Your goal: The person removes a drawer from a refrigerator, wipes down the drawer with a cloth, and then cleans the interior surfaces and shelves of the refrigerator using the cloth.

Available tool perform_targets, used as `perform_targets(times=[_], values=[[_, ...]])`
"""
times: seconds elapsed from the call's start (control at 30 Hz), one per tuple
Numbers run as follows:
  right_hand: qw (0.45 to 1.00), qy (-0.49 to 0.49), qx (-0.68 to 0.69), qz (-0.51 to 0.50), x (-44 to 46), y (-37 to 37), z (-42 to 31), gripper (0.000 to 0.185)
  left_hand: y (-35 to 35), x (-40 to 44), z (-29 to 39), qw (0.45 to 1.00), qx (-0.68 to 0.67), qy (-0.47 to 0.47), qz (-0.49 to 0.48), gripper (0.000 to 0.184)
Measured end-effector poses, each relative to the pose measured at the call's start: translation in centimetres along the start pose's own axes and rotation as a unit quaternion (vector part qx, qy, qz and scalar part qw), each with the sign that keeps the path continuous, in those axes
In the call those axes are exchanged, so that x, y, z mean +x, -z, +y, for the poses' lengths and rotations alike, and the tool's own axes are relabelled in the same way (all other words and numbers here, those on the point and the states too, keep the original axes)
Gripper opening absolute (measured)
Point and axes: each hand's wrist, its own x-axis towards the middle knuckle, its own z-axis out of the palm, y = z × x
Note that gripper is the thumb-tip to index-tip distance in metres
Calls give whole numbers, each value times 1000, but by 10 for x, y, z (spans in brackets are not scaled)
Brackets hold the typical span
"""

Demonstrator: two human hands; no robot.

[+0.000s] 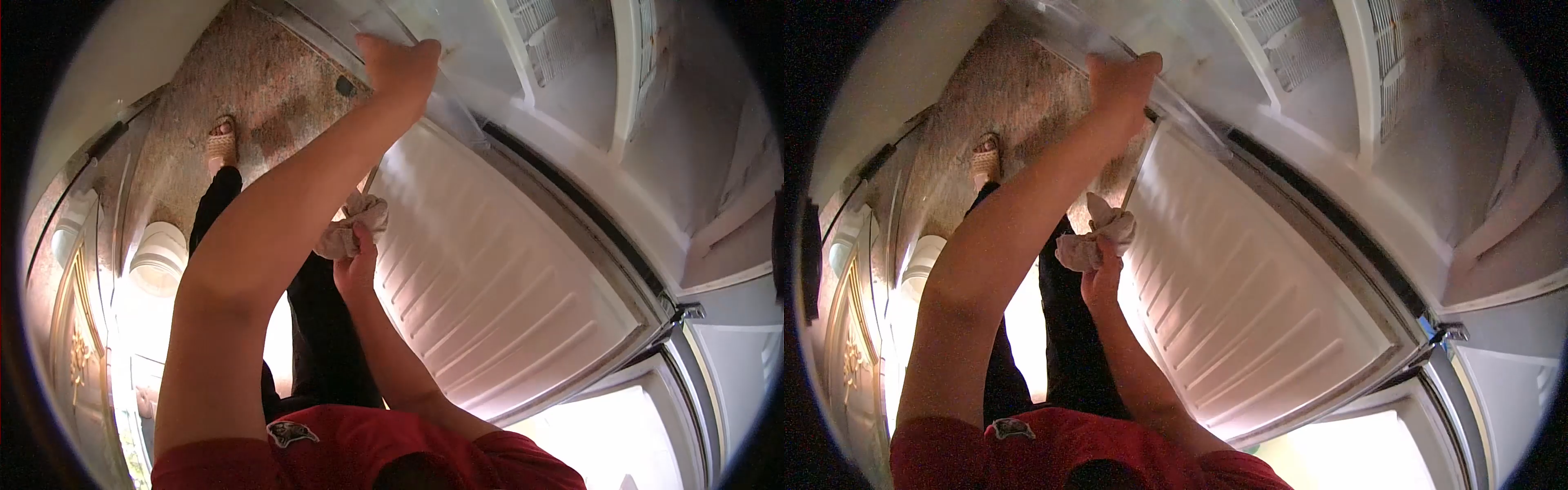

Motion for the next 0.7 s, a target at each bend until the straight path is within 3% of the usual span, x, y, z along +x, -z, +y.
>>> perform_targets(times=[0.03,0.13,0.23,0.4,0.47,0.6,0.67,0.7], values=[[1000,4,-5,4,-7,3,2,27,-1,-1,-1,1000,-6,-6,4,67],[999,9,-20,25,-29,8,3,25,6,1,-2,985,167,12,29,62],[999,7,-31,33,-37,-3,-2,23,29,1,3,994,101,35,3,57],[1000,-7,-19,-8,-35,7,-1,25,73,-3,7,981,189,-28,29,54],[960,95,-258,-56,-38,21,2,27,92,-11,5,981,187,-46,32,54],[999,-12,-46,0,-50,31,-10,21,139,-24,-17,993,103,-59,8,51],[991,30,-126,-16,-56,37,-15,19,163,-31,-18,995,94,-39,-11,49],[1000,-11,-28,7,-50,48,-14,17,176,-33,-18,995,98,-18,-27,47]])
